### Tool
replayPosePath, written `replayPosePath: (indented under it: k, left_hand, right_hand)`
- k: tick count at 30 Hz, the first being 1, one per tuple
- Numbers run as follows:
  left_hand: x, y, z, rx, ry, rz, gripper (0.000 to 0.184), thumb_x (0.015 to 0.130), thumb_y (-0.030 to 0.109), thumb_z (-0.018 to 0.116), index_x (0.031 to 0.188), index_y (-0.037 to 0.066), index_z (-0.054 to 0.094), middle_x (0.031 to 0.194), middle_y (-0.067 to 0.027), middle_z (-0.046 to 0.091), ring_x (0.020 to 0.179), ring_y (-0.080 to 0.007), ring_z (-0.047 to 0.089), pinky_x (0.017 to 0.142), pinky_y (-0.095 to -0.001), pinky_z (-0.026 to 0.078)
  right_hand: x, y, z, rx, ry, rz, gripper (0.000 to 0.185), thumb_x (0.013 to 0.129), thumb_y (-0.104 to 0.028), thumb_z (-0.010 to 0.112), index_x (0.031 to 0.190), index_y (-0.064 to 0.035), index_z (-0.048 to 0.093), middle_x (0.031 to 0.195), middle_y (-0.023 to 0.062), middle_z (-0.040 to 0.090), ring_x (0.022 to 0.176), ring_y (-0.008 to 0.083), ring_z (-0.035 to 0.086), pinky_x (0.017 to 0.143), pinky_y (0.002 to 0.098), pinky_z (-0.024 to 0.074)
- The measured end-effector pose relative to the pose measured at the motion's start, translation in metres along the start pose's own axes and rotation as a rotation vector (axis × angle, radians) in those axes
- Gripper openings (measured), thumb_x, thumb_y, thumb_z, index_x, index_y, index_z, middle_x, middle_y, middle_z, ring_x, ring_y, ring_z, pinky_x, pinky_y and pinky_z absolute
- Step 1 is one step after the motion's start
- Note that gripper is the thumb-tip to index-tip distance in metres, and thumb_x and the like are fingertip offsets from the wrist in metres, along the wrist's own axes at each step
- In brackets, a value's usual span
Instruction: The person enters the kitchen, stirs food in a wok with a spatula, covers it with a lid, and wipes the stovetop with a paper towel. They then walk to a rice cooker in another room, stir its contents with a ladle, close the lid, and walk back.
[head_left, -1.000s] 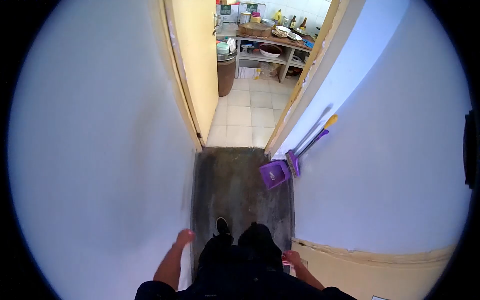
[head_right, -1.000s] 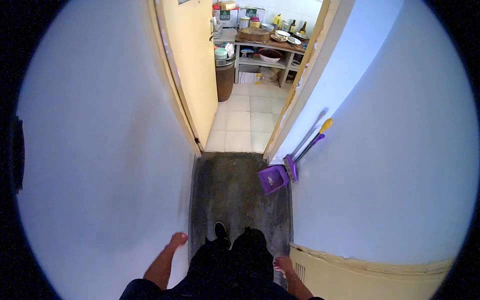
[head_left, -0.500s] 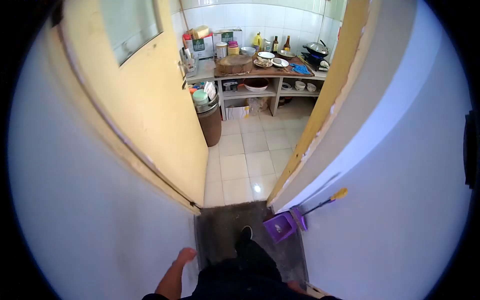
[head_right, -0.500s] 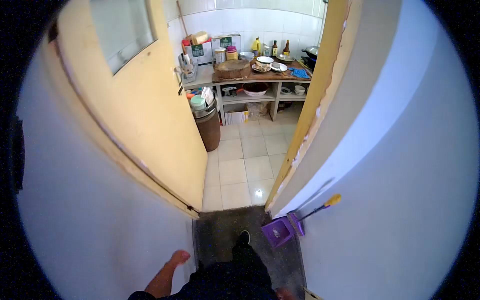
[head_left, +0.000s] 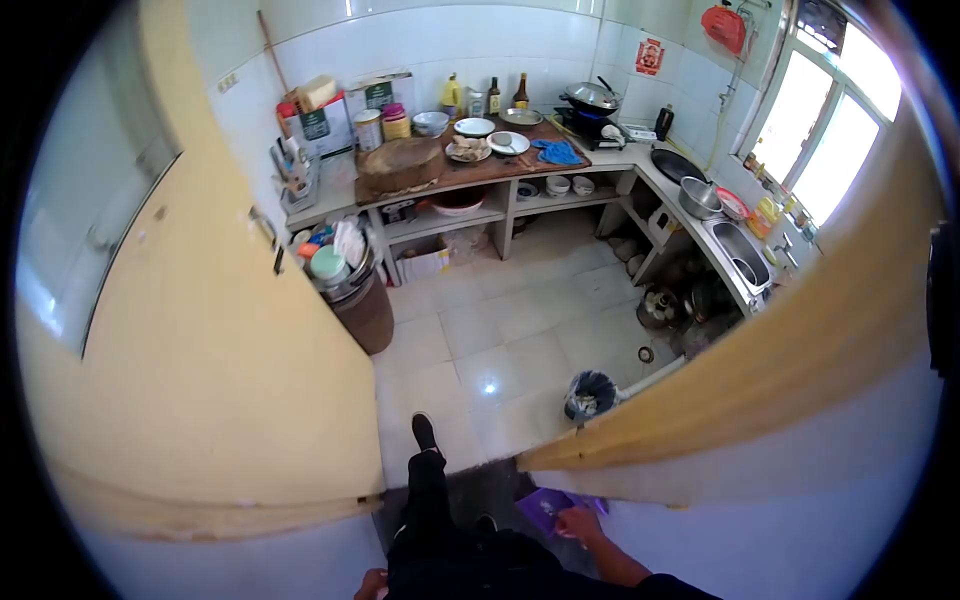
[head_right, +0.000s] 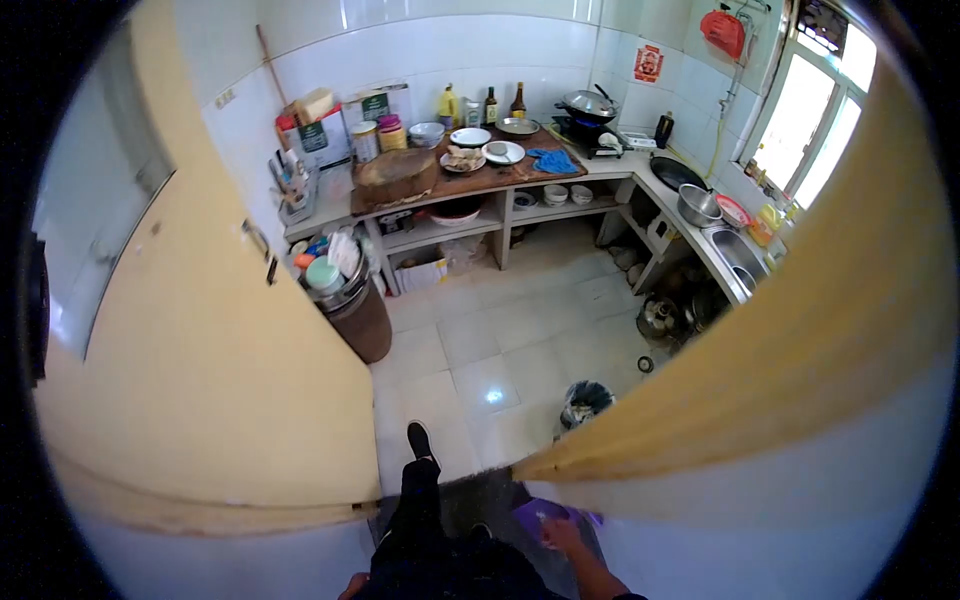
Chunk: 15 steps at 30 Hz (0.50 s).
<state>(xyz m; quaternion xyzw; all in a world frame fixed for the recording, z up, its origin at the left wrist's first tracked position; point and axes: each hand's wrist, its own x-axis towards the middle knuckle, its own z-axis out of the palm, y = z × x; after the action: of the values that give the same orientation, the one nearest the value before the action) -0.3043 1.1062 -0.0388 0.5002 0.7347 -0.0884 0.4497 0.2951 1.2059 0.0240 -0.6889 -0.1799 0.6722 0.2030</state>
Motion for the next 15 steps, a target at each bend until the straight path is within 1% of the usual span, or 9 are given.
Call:
replayPosePath:
  k: [2,4,5,7,10,11,12,14,15]
  left_hand:
    - [0.058,0.033,-0.037,0.080,0.009,0.108,0.031,0.076,0.035,0.075,0.095,0.010,0.075,0.092,-0.0134,0.074,0.078,-0.0293,0.071,0.073,-0.0388,0.056]
    - [0.099,0.076,-0.088,-0.155,-0.072,0.117,0.034,0.076,0.038,0.075,0.095,0.010,0.075,0.093,-0.0143,0.073,0.078,-0.0314,0.070,0.074,-0.0388,0.056]
    - [0.119,0.100,-0.115,-0.272,-0.113,0.114,0.036,0.075,0.039,0.074,0.095,0.010,0.074,0.094,-0.0147,0.073,0.079,-0.0324,0.070,0.074,-0.0387,0.055]
    - [0.197,0.137,-0.158,-0.132,-0.177,0.056,0.032,0.077,0.037,0.073,0.094,0.011,0.075,0.088,-0.0139,0.072,0.077,-0.0302,0.070,0.074,-0.0391,0.055]
    - [0.319,0.226,-0.231,0.165,-0.236,0.049,0.026,0.079,0.033,0.070,0.092,0.011,0.076,0.080,-0.0128,0.072,0.075,-0.0268,0.069,0.072,-0.0395,0.054]
    - [0.327,0.270,-0.278,0.196,-0.157,0.194,0.024,0.081,0.031,0.067,0.090,0.010,0.076,0.081,-0.0120,0.072,0.075,-0.0261,0.070,0.073,-0.0396,0.055]
    - [0.366,0.315,-0.298,0.158,-0.056,0.346,0.026,0.083,0.034,0.066,0.089,0.011,0.076,0.080,-0.0110,0.072,0.074,-0.0238,0.070,0.072,-0.0384,0.055]
    - [0.414,0.399,-0.359,0.118,-0.055,0.295,0.029,0.084,0.036,0.065,0.087,0.010,0.075,0.083,-0.0127,0.073,0.076,-0.0256,0.070,0.071,-0.0397,0.055]
    - [0.444,0.439,-0.369,0.206,-0.012,0.369,0.029,0.084,0.036,0.064,0.087,0.009,0.075,0.084,-0.0133,0.073,0.079,-0.0275,0.071,0.072,-0.0402,0.055]
  right_hand:
    - [0.000,0.008,-0.002,-0.128,0.052,0.127,0.017,0.087,-0.020,0.065,0.081,-0.0042,0.067,0.072,0.0086,0.065,0.063,0.0177,0.063,0.059,0.0324,0.0533]
    - [-0.014,0.007,0.007,-0.232,0.157,0.280,0.018,0.084,-0.020,0.067,0.078,-0.0031,0.067,0.072,0.0095,0.065,0.063,0.0185,0.063,0.059,0.0332,0.0527]
    - [-0.014,0.015,0.005,-0.250,0.155,0.338,0.018,0.084,-0.020,0.067,0.078,-0.0031,0.067,0.071,0.0095,0.065,0.063,0.0185,0.063,0.059,0.0332,0.0526]
    - [-0.007,0.024,0.007,-0.182,0.167,0.410,0.018,0.085,-0.020,0.066,0.079,-0.0030,0.067,0.071,0.0096,0.065,0.063,0.0185,0.063,0.059,0.0333,0.0525]
    - [-0.004,-0.020,0.028,-0.024,0.253,0.421,0.019,0.086,-0.020,0.065,0.080,-0.0030,0.067,0.071,0.0097,0.065,0.063,0.0186,0.063,0.058,0.0335,0.0522]
    - [0.003,-0.039,0.038,0.028,0.283,0.396,0.019,0.086,-0.020,0.065,0.080,-0.0030,0.067,0.071,0.0097,0.065,0.063,0.0186,0.063,0.058,0.0335,0.0521]
    - [0.012,-0.060,0.046,0.077,0.326,0.358,0.019,0.087,-0.020,0.065,0.080,-0.0029,0.067,0.071,0.0098,0.065,0.063,0.0186,0.063,0.058,0.0336,0.0521]
    - [0.033,-0.099,0.063,0.170,0.368,0.285,0.019,0.087,-0.021,0.064,0.081,-0.0029,0.067,0.071,0.0099,0.065,0.062,0.0187,0.063,0.058,0.0337,0.0519]
    - [0.048,-0.115,0.067,0.211,0.394,0.245,0.019,0.087,-0.021,0.064,0.081,-0.0029,0.068,0.071,0.0099,0.065,0.062,0.0187,0.063,0.057,0.0337,0.0518]
